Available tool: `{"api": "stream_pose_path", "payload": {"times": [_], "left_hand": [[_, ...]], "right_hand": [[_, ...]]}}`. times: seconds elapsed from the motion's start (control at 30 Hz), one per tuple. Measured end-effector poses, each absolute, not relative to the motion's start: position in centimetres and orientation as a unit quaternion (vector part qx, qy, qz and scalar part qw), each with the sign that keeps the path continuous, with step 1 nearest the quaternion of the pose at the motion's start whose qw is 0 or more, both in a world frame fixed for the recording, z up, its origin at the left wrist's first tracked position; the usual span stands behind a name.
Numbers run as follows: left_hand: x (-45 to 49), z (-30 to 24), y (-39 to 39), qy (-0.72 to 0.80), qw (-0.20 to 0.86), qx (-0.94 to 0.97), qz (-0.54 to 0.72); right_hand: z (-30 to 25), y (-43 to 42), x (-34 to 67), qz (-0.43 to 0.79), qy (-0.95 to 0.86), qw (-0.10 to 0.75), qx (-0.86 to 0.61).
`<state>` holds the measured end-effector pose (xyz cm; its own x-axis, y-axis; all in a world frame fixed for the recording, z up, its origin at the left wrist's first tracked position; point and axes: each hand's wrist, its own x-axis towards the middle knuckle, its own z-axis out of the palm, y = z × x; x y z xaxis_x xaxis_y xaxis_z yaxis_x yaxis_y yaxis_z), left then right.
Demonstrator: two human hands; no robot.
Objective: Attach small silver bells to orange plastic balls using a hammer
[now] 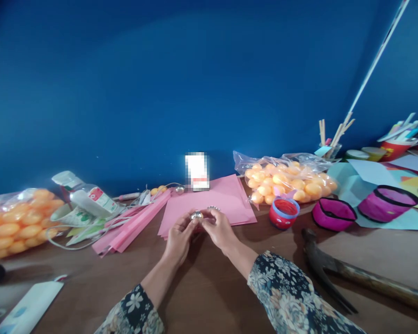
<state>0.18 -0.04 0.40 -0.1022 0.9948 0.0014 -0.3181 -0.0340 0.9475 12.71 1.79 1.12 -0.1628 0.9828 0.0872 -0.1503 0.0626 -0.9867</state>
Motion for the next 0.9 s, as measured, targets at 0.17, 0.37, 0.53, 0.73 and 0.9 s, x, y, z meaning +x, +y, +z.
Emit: {"api": "stream_pose_path", "payload": {"times": [0.17,0.37,0.53,0.73,0.9], "left_hand": [[0.33,0.64,-0.09,0.439,0.532,0.387,0.612],[0.50,1.12,-0.38,0.450,0.530,0.386,0.607],[0.46,1.07,-0.37,0.450,0.533,0.385,0.605],[0.24,0.63,-0.18,0.444,0.539,0.399,0.594],[0.21,0.79,-0.34,0.436,0.552,0.390,0.594]], "right_hand": [[1.26,1.69,12.89,0.562,-0.523,0.511,-0.387],[1.00,1.39,12.60,0.510,-0.561,0.510,-0.406],[0.77,0.98,12.44,0.450,-0.605,0.510,-0.414],[1.15,0.95,12.61,0.390,-0.626,0.512,-0.439],[1.32,0.92,12.53,0.396,-0.618,0.511,-0.448]]}}
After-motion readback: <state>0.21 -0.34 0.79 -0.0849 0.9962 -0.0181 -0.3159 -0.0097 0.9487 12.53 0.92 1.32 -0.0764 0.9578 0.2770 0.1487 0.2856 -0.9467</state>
